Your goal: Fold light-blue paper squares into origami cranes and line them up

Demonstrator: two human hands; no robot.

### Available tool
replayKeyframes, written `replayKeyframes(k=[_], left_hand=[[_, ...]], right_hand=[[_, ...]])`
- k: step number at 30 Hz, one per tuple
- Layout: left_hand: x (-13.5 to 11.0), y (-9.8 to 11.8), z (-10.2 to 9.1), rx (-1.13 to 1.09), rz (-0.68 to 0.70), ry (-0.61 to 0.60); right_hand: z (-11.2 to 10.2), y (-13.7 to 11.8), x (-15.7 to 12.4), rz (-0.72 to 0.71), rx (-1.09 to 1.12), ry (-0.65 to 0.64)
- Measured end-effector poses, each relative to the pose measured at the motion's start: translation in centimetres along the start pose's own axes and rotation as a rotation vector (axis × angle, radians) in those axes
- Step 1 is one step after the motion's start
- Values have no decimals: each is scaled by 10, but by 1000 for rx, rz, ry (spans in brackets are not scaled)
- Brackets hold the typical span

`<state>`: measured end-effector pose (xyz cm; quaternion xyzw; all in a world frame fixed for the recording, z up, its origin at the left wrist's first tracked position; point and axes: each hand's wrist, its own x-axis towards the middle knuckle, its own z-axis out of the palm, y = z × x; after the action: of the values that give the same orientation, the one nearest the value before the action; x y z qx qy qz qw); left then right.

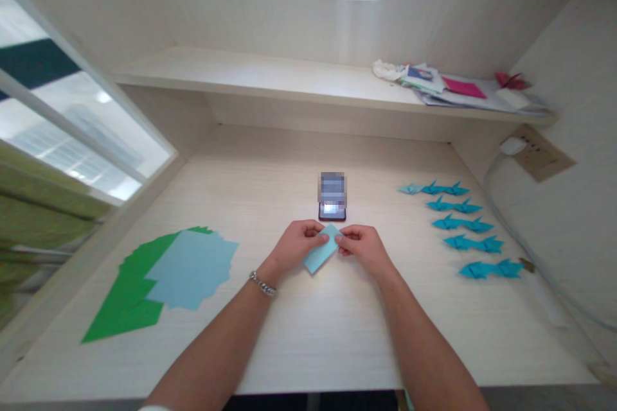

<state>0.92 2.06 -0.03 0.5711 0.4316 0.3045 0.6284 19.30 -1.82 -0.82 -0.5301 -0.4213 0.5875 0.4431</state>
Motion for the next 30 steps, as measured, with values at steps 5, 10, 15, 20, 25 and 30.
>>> replayKeyframes(k=[5,10,15,20,25,30], left_hand=[[10,9,0,22,-1,-24],[5,-4,-2,-77,-49,-7],[-2,-12,-3,-105,-81,-15],[-6,-10,-2,-88,-59,3],[-7,-7,1,-122,-31,49],[-8,-5,0,-128,-21,43]], right_hand=[[-5,-13,4,34,20,-14],[-7,-6,6,76,91,-72],[-10,5,3,82,172,-141],[-11,7,4,80,191,-116],[-8,6,3,64,248,-87],[-9,2,-3,62,296,-141]])
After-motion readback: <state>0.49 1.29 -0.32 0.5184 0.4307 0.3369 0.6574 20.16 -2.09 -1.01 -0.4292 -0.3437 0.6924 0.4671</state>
